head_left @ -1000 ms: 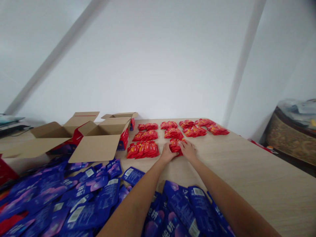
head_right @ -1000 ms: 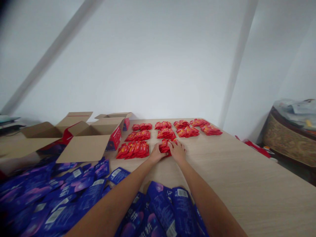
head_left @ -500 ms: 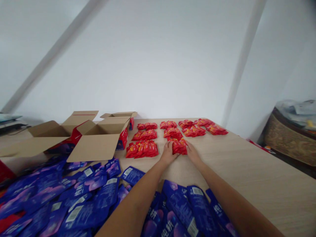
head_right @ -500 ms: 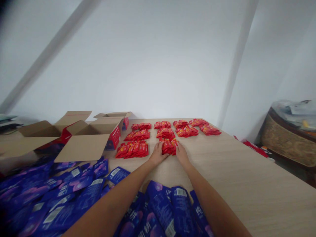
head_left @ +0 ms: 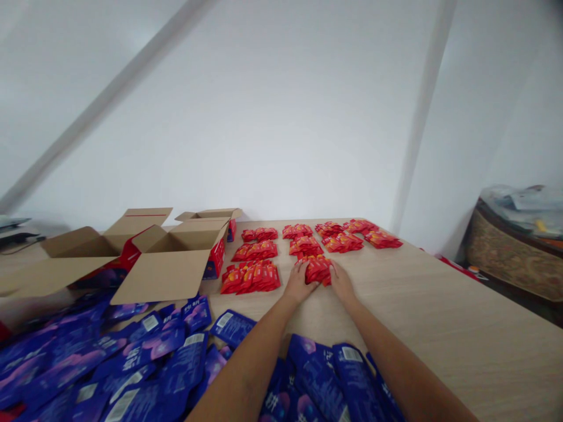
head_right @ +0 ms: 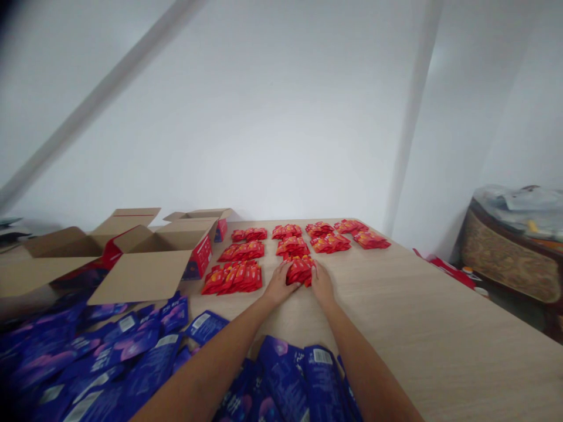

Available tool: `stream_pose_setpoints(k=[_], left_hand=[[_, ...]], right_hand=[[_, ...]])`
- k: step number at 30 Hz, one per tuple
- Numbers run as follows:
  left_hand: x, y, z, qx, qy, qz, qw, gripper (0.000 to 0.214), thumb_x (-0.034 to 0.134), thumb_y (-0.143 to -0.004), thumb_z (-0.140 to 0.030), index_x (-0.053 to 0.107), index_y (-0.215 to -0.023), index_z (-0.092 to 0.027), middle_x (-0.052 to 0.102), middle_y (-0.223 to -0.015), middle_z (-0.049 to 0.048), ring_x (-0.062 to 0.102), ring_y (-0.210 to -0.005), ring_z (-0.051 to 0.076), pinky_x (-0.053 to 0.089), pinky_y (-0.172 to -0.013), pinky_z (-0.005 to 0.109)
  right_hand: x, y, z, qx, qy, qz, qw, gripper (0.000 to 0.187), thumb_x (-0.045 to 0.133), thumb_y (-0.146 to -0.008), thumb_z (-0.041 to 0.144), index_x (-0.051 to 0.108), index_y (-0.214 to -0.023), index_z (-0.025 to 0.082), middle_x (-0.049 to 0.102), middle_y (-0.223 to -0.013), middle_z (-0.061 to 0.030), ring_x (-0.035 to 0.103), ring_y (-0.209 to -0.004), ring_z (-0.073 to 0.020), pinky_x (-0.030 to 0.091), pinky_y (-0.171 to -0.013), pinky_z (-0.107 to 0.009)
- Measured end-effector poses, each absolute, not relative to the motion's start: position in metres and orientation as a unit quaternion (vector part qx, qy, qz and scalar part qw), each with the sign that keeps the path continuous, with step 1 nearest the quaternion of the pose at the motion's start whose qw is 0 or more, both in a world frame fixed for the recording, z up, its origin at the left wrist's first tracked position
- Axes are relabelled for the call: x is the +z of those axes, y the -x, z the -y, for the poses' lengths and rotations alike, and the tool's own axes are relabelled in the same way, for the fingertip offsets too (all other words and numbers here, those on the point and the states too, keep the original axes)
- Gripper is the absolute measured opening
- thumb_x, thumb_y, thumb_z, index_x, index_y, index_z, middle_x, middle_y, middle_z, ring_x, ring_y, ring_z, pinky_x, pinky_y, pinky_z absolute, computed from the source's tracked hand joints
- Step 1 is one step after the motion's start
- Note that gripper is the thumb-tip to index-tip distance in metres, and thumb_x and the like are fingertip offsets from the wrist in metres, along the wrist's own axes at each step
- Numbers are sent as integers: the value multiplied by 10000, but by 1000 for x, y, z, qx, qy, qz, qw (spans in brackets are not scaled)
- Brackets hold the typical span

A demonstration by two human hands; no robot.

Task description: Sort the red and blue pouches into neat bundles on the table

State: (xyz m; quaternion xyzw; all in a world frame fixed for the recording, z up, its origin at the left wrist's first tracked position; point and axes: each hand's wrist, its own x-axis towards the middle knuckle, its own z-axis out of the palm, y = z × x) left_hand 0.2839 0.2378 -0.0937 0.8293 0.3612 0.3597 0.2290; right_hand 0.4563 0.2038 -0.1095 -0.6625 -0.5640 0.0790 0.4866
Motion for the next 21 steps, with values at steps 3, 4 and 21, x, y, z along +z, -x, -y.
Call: stream_pose_setpoints(k=[3, 4, 21], left_hand=[[-95, -284, -238, 357, -820, -385, 227, 785, 705, -630, -376, 393, -1329, -201, 314, -1426, 142, 259, -1326, 319, 223, -1087, 467], [-95, -283, -238, 354, -822, -385, 226, 777, 705, -630, -372, 401, -1325, -205, 315, -1426, 140, 260, -1326, 321, 223, -1087, 467], [-93, -283, -228, 344, -844, -353, 210, 762, 704, -634, -329, 403, -1322, -196, 332, -1389, 133, 289, -1307, 298, 248, -1087, 450]], right_hand=[[-110, -456, -204, 75, 653, 574, 487, 495, 290, -870, 310, 502, -1262, 93, 508, -1319, -135, 421, -1256, -195, 249, -1094, -346], [-111, -456, -205, 75, 648, 581, 488, 478, 310, -861, 300, 524, -1242, 106, 514, -1315, -123, 422, -1254, -191, 247, -1096, -342], [-126, -470, -204, 118, 613, 462, 630, 541, 351, -665, 143, 557, -1166, 134, 606, -1189, -123, 554, -1123, -219, 404, -991, -408]])
